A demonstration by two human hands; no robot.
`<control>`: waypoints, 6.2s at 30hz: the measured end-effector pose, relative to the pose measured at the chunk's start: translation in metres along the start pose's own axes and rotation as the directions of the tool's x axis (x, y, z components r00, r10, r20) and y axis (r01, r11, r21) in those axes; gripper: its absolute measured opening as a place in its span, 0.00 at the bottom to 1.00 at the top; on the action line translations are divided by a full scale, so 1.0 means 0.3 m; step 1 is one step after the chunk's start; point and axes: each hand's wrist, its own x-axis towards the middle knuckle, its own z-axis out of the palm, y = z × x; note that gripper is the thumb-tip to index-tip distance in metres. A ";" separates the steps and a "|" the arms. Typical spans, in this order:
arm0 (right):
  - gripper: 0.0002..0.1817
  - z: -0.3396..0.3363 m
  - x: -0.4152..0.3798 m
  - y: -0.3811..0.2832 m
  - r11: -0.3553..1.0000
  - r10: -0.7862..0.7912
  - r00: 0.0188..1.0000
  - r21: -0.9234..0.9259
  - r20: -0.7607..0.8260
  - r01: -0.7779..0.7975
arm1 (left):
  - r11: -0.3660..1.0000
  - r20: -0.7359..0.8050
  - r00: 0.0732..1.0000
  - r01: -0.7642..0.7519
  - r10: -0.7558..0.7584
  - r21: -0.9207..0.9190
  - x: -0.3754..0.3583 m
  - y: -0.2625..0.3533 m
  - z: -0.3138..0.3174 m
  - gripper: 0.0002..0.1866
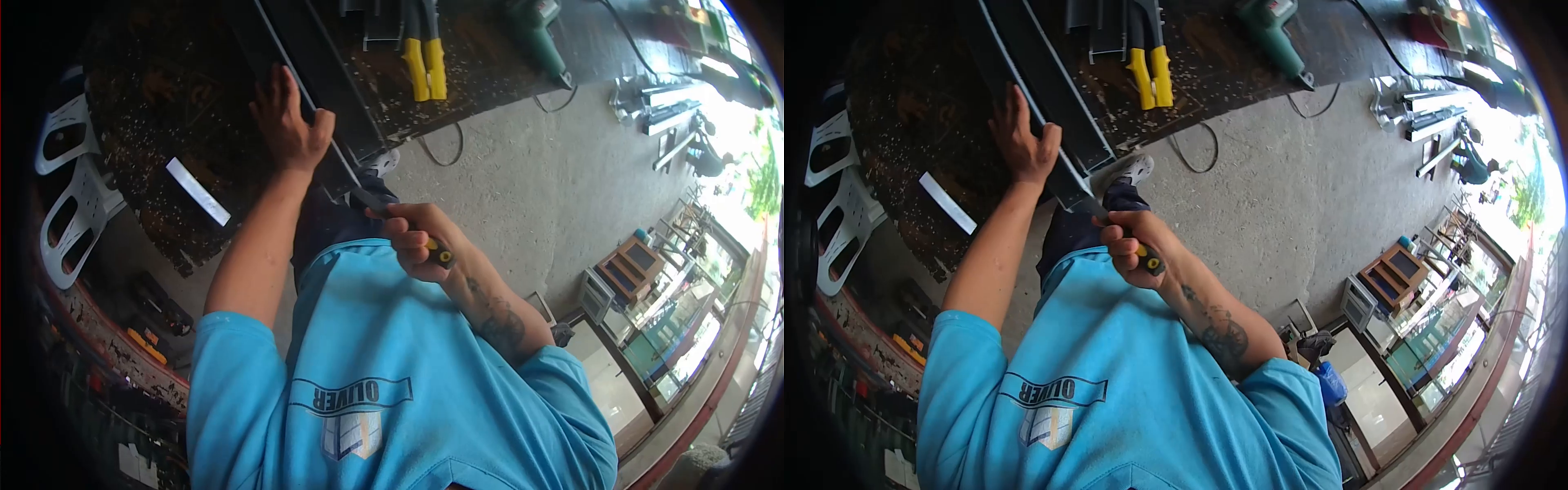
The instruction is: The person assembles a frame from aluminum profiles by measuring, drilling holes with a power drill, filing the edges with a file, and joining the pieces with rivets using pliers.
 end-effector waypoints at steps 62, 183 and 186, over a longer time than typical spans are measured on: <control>0.20 -0.524 0.194 0.198 -0.095 -0.914 0.351 -0.949 0.202 0.300 | 0.985 -0.030 0.986 0.168 -0.167 0.042 0.067 0.198 0.128 0.39; 0.18 -0.429 0.267 0.073 -0.381 -0.827 0.233 -0.814 0.512 0.438 | 0.995 -0.042 0.998 0.058 -0.055 0.084 0.067 0.166 0.147 0.32; 0.18 -0.358 0.329 0.034 -0.403 -0.818 0.233 -0.813 0.526 0.420 | 0.994 -0.036 0.997 0.070 -0.067 0.088 0.063 0.172 0.145 0.32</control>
